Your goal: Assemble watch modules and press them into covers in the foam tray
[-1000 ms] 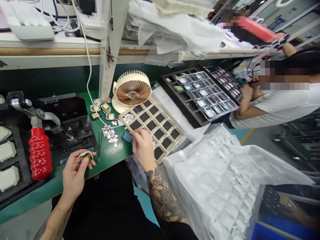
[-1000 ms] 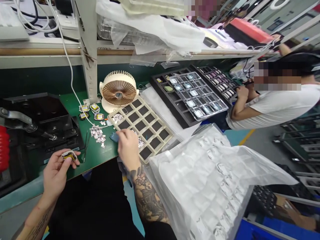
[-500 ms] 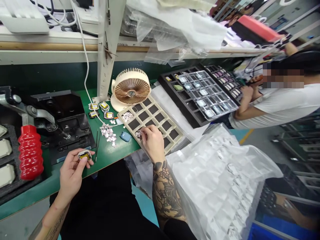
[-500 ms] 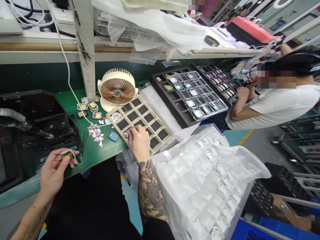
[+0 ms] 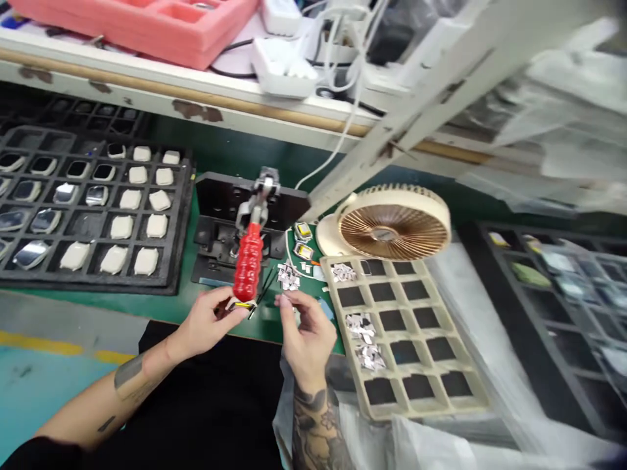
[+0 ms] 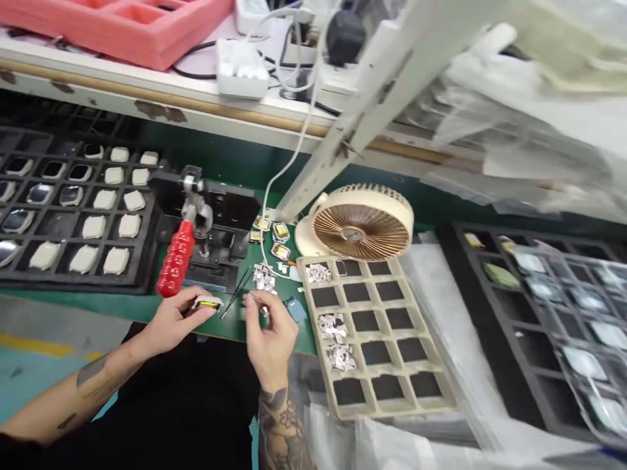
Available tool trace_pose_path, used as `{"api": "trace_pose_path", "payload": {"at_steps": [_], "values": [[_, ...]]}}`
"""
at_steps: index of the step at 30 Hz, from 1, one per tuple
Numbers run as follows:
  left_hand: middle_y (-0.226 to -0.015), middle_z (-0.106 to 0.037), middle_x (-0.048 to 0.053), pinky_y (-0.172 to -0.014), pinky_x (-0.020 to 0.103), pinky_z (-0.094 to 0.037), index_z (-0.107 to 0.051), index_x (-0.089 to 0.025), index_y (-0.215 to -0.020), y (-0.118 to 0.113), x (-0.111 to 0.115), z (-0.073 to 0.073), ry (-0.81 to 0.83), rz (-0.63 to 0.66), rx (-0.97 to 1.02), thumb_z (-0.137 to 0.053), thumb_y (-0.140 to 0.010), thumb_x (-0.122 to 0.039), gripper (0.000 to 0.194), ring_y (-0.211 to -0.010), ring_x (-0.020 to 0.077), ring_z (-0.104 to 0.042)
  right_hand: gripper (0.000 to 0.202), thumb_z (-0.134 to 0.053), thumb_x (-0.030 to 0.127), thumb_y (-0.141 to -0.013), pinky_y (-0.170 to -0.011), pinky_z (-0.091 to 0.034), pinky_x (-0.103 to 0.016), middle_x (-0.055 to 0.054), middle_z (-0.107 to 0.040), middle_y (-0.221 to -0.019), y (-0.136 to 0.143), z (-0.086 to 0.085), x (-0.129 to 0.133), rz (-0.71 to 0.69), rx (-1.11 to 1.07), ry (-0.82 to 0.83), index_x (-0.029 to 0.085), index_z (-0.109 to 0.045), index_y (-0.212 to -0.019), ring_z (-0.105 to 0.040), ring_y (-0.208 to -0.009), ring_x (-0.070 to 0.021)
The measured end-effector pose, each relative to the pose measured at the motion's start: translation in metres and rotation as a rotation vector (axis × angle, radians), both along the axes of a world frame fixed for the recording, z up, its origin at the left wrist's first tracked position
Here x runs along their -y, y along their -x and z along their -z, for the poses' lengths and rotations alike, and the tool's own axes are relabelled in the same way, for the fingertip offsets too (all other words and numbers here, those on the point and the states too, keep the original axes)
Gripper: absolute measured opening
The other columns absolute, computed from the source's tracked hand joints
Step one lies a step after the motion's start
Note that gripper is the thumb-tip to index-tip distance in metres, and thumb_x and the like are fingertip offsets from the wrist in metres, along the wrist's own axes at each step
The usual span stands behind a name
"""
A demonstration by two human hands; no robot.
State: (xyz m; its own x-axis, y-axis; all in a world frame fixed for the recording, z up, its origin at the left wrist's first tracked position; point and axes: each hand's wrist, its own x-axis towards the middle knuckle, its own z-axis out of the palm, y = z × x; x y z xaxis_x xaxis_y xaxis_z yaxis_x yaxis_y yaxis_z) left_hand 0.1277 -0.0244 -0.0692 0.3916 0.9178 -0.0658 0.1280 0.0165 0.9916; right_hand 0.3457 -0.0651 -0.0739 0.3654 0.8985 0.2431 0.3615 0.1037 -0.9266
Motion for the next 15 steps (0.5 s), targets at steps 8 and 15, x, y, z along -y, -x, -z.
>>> {"api": "trace_pose_path", "payload": {"at_steps": [8, 15], "values": [[-0.1, -0.075, 0.008, -0.072, 0.031, -0.056, -0.074, -0.019, -0.113, 0.026, 0.004, 0.0, 0.103, 0.057, 0.113, -0.061, -0.112, -0.042, 0.026, -0.085, 0.021, -0.07, 0.013, -0.07, 0.03, -0.105, -0.078, -0.062, -0.032, -0.003, -0.08, -0.093, 0.043, 0.005, -0.018, -0.23, -0.144, 0.039, 0.024, -0.079, -0.113, -0.075, -0.08, -0.0179], [-0.105, -0.077, 0.006, -0.072, 0.029, -0.054, -0.075, -0.021, -0.121, 0.03, 0.0, 0.007, -0.003, 0.017, -0.074, -0.061, -0.112, -0.04, 0.026, -0.08, 0.0179, -0.067, 0.017, -0.07, 0.036, -0.107, -0.092, -0.064, -0.036, -0.004, -0.084, -0.095, 0.038, 0.008, -0.016, -0.223, -0.2, 0.105, 0.024, -0.083, -0.107, -0.081, -0.089, -0.0202]]}}
